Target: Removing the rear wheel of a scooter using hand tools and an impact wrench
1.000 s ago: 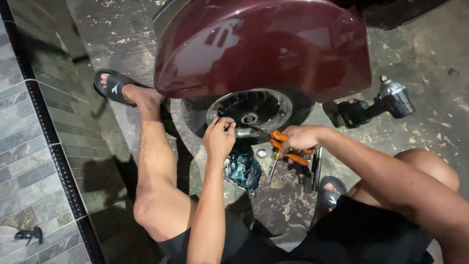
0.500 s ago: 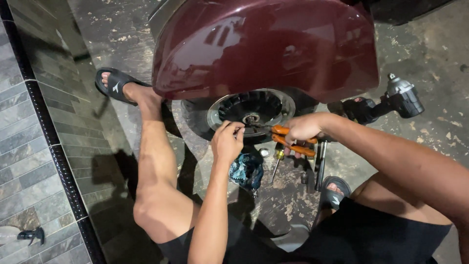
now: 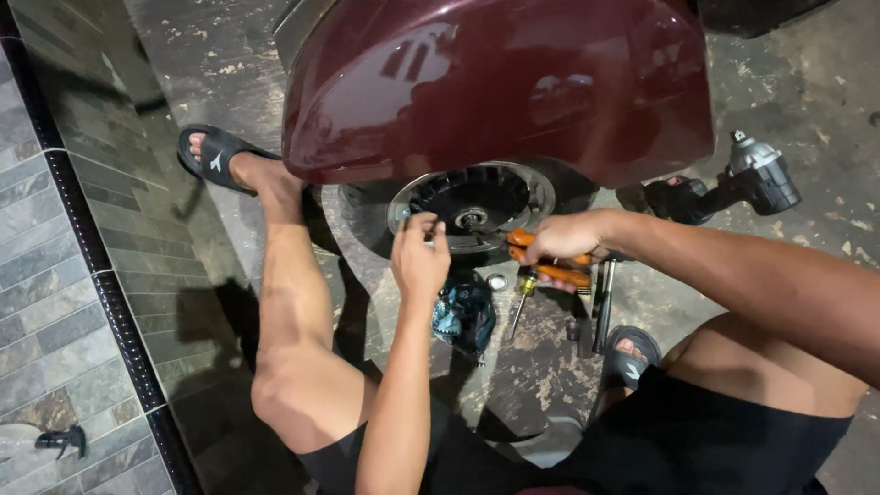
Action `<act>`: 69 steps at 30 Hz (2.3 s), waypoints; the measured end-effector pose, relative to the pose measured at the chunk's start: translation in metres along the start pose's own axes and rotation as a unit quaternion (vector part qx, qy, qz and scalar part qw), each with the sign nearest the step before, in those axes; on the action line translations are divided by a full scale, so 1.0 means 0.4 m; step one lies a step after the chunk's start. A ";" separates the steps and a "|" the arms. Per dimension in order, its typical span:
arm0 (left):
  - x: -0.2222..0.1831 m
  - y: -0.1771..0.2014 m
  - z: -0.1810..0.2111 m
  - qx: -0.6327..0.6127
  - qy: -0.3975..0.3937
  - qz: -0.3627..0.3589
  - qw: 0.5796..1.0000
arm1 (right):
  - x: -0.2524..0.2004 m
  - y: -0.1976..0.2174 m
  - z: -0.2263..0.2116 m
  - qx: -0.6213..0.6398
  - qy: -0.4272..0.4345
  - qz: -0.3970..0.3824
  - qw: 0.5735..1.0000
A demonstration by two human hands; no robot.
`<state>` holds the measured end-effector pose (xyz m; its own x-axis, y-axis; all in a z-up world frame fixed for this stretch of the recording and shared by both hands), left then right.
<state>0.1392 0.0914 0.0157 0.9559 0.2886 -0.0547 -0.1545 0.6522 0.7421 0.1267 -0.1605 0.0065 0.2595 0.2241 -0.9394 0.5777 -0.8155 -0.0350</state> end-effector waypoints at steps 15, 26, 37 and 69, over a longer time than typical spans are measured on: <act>0.032 0.043 -0.042 -0.027 -0.044 0.175 0.983 | -0.086 -0.056 -0.111 -0.490 0.049 0.041 0.869; -0.001 0.046 0.004 -0.010 -0.102 0.160 0.982 | -0.100 -0.113 -0.146 -0.603 0.065 0.081 0.791; -0.022 -0.035 0.068 -0.069 -0.127 0.022 0.989 | -0.071 -0.119 -0.123 -0.609 0.060 0.110 0.783; -0.045 -0.211 -0.066 -0.102 0.135 -0.140 0.975 | -0.053 -0.003 0.028 -0.326 0.155 0.129 0.924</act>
<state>0.1283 0.0496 -0.0637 0.8711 0.2347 -0.4313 0.0310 0.8503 0.5253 0.1118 -0.1703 0.0227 0.6045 0.2916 -0.7413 0.7825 -0.3918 0.4840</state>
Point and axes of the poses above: each hand's wrist, its own x-axis towards the middle knuckle, its own y-axis out of the back of the hand, z = x × y, the point moved 10 cm from there along x, towards the middle knuckle, and after that the axes turned 7 degrees about x, right-handed, at the moved point
